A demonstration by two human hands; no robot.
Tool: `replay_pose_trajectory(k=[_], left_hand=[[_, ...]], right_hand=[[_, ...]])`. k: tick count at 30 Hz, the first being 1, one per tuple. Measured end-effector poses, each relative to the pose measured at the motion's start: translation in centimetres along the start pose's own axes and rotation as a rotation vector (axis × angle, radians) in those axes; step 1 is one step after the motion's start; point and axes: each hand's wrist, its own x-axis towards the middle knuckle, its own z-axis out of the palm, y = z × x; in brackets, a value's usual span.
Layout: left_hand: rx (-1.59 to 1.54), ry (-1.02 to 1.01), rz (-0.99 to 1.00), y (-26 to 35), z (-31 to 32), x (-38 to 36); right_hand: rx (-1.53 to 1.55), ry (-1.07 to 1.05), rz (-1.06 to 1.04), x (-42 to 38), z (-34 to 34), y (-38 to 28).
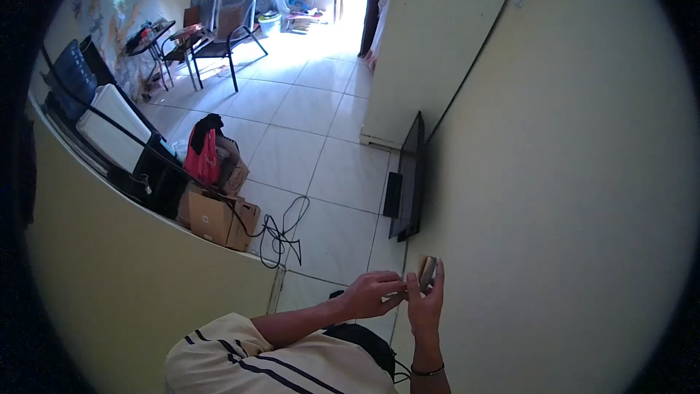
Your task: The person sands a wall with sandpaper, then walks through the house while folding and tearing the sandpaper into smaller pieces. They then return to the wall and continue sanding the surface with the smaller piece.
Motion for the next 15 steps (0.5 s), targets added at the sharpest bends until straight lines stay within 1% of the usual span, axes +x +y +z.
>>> replay_pose_trajectory(k=[1,2,4,8,10,15], left_hand=[[0.056,-0.006,0.053,0.0,0.2,-0.1],[0.050,-0.010,0.046,0.1,0.3,-0.1],[0.103,-0.006,0.124,0.4,0.3,-0.1],[0.079,-0.012,0.106,0.2,0.2,0.0],[-0.002,-0.010,0.066,0.0,0.1,0.1],[0.040,-0.034,0.086,0.4,-1.1,0.5]], right_hand=[[0.019,0.016,0.013,0.0,-0.2,0.4],[0.038,0.030,0.024,0.1,-0.3,0.7],[0.077,0.044,0.010,0.3,-0.3,1.8],[0.182,0.073,-0.035,0.6,-0.1,2.4],[0.210,0.090,-0.050,0.5,0.0,2.2],[0.247,0.088,-0.084,0.3,0.2,2.0]])
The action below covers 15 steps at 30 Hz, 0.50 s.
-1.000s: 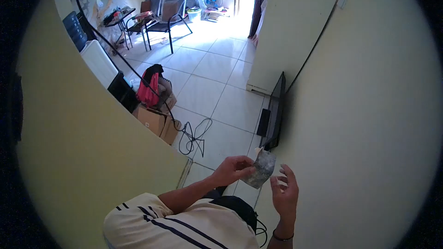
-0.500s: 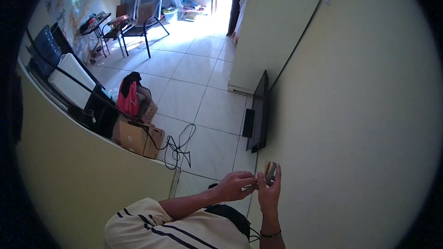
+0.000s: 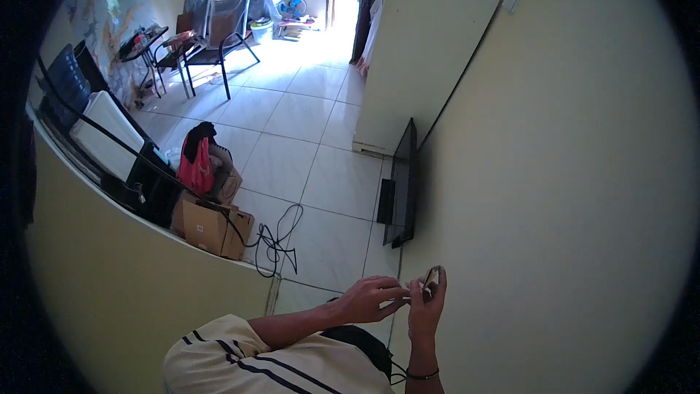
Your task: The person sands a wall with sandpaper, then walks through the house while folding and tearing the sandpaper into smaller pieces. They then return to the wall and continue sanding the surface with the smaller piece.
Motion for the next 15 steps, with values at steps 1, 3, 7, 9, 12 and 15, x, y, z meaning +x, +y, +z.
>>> replay_pose_trajectory(k=[1,3,7,9,12,15], left_hand=[[0.017,0.009,0.018,0.0,-0.2,0.1],[0.008,0.004,0.037,-0.4,-0.3,0.1],[-0.005,0.015,0.050,0.2,-0.4,-0.9],[-0.019,0.003,0.048,0.8,-0.7,-1.2],[-0.100,-0.022,0.022,1.2,-1.1,-1.3],[-0.212,-0.043,-0.091,1.2,-1.4,-1.7]], right_hand=[[-0.025,0.005,-0.019,-0.1,0.1,0.1],[-0.050,0.007,-0.040,0.0,0.4,0.0],[-0.071,-0.026,-0.074,-1.4,0.5,-0.3],[-0.066,-0.042,-0.108,-1.6,0.6,-0.8],[-0.099,-0.021,-0.122,-2.5,0.6,-1.9],[0.043,-0.026,-0.068,-4.1,0.3,-2.8]])
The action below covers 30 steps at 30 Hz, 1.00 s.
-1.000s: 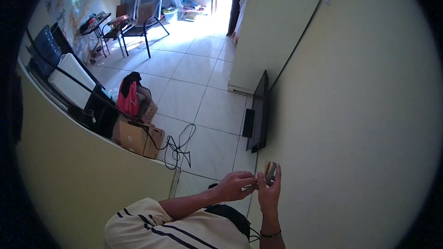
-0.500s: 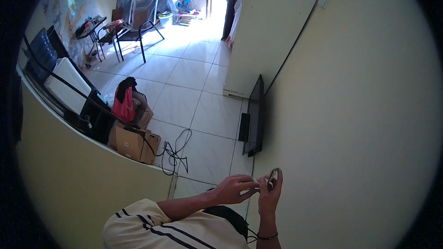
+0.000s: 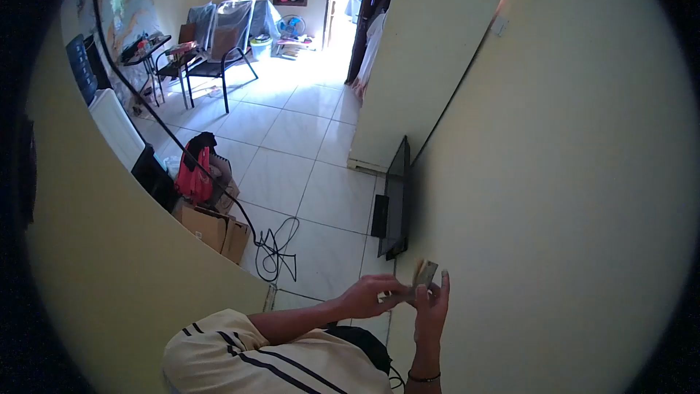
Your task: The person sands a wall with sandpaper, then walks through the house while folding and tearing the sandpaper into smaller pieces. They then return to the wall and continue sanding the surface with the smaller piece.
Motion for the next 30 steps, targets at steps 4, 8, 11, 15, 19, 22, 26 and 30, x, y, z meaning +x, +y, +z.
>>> replay_pose_trajectory(k=[4,8,11,15,19,22,26,30], left_hand=[[-0.185,-0.030,-0.210,0.9,-0.1,-0.5],[-0.376,-0.156,-0.315,1.6,1.4,-2.1],[-0.456,-0.257,-0.332,3.5,2.5,-4.3],[-0.525,-0.399,-0.350,4.3,3.5,-7.2],[-0.531,-0.451,-0.361,5.0,3.9,-9.3],[-0.527,-0.556,-0.377,5.6,4.2,-10.4],[-0.586,-0.611,-0.392,6.2,4.9,-11.4],[-0.680,-0.656,-0.399,6.3,5.4,-11.9]], right_hand=[[0.085,0.033,0.060,-2.9,-1.7,0.5],[0.023,0.032,0.112,-6.8,-3.9,3.0],[0.026,0.106,0.052,-11.2,-4.3,3.9],[0.058,0.150,0.014,-16.4,-4.2,4.5],[0.150,0.259,0.029,-20.2,-3.3,4.6],[0.181,0.292,0.017,-22.3,-2.8,4.5],[0.207,0.304,-0.013,-24.2,-2.9,4.2],[0.170,0.327,-0.010,-25.2,-3.3,4.5]])
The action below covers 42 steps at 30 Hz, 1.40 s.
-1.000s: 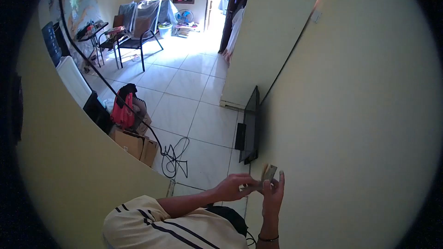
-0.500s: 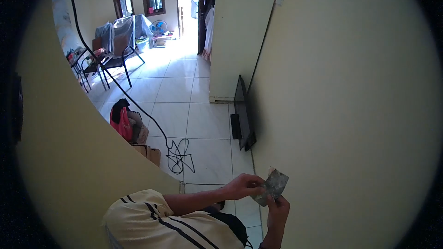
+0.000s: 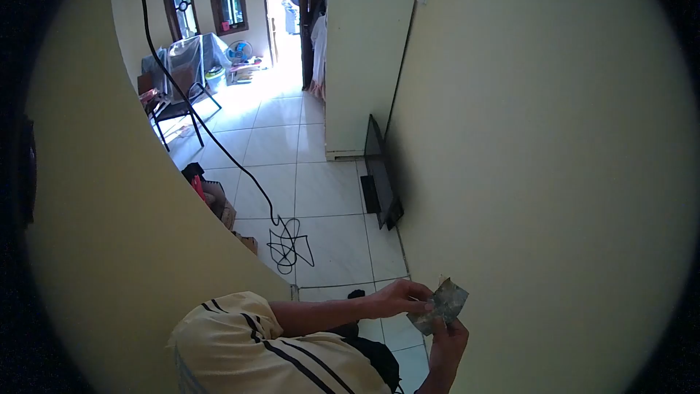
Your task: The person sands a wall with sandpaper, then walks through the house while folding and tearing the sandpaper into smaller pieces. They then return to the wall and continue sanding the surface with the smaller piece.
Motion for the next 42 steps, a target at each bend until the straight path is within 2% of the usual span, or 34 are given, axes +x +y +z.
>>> replay_pose_trajectory(k=[2,6,9,11,19,42], left_hand=[[0.012,-0.018,-0.011,0.0,0.2,-0.1],[0.034,-0.042,-0.013,0.4,0.7,-0.2],[0.044,-0.059,0.016,0.1,0.7,-0.3],[0.030,-0.069,0.020,0.1,0.7,-0.3],[0.053,-0.077,0.027,0.8,1.1,-1.2],[0.127,0.023,0.035,1.8,0.9,-2.8]], right_hand=[[0.072,-0.019,-0.037,-0.3,-0.3,0.3],[-0.014,0.050,-0.015,-1.1,-0.4,0.1],[0.030,0.008,-0.077,-1.5,-0.3,0.0],[-0.039,0.022,-0.050,-1.7,-0.2,-0.2],[0.007,0.036,-0.054,-2.8,0.4,-0.7],[-0.059,0.003,-0.065,-2.4,0.5,-0.2]])
